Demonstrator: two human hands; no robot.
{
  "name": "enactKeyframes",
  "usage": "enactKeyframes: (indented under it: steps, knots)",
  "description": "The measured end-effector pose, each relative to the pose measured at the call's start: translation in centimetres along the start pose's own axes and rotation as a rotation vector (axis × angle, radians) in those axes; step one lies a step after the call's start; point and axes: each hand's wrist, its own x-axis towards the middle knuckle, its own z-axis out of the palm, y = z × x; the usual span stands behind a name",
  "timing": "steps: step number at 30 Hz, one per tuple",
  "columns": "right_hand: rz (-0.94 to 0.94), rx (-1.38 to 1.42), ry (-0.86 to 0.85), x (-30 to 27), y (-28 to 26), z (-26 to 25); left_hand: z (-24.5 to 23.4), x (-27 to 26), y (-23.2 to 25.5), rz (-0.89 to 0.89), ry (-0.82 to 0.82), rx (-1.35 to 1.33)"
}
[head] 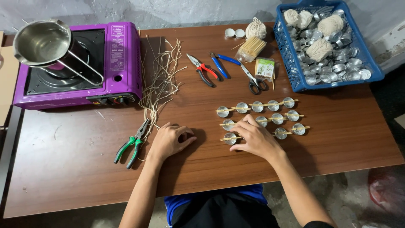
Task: Preparing candle wicks, placing them into metal cups, and pouring melted wax into the cups to form small candles.
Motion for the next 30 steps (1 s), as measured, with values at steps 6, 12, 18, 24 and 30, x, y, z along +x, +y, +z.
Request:
enactKeyframes:
  steps: [6,12,18,24,30]
  knots:
    - [-0.025,0.034,0.051,1.7,1.4,-1.1,-1.0,0.0,-1.0,-0.012,0.069,0.096]
    - [-0.046,0.077,0.236,3.0,1.5,-4.2,-2.6,-2.1,-2.4,-0.183,0.153,0.293]
    - [-0.120,0.304,0.292,1.9,-2.9,-2.2,-5.4,-6.6,-0.4,-0.574,0.340,0.390]
    - [-0.181,0.450,0.244,0.8,-6.6,0.4,-5.0,-11.2,-0.8,-0.658,0.310,0.465]
    - [-0.282,0.496,0.217,1.4,-8.7,-0.2,-3.8,-12.5,-3.0,-0.680,0.433,0.303]
